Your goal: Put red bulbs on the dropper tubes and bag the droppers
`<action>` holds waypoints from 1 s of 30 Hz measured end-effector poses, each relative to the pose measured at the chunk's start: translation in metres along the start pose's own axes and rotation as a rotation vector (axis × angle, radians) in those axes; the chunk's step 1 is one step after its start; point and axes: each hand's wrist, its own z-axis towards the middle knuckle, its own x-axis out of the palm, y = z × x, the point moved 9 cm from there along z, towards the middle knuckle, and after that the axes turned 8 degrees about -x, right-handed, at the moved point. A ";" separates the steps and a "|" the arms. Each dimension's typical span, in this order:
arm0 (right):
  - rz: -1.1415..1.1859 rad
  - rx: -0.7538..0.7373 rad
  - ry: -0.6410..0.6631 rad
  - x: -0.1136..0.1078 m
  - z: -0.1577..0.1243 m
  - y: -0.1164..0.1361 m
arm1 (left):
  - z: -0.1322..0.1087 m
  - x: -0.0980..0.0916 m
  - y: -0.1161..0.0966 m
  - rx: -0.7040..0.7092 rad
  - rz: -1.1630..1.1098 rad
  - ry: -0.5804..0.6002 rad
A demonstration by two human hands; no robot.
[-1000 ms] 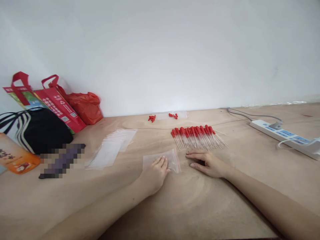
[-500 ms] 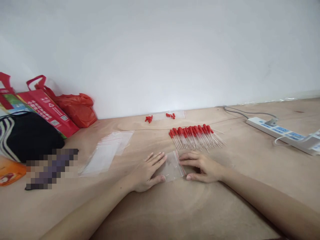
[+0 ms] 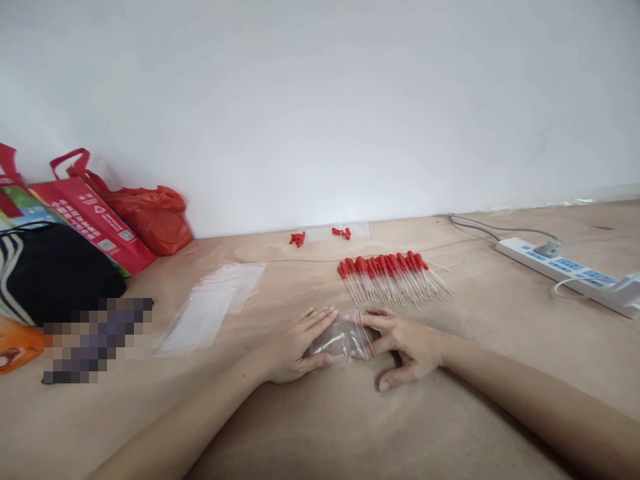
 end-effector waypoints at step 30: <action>-0.177 1.144 -0.649 -0.088 -0.025 -0.169 | -0.020 -0.011 0.012 -0.037 -0.085 0.029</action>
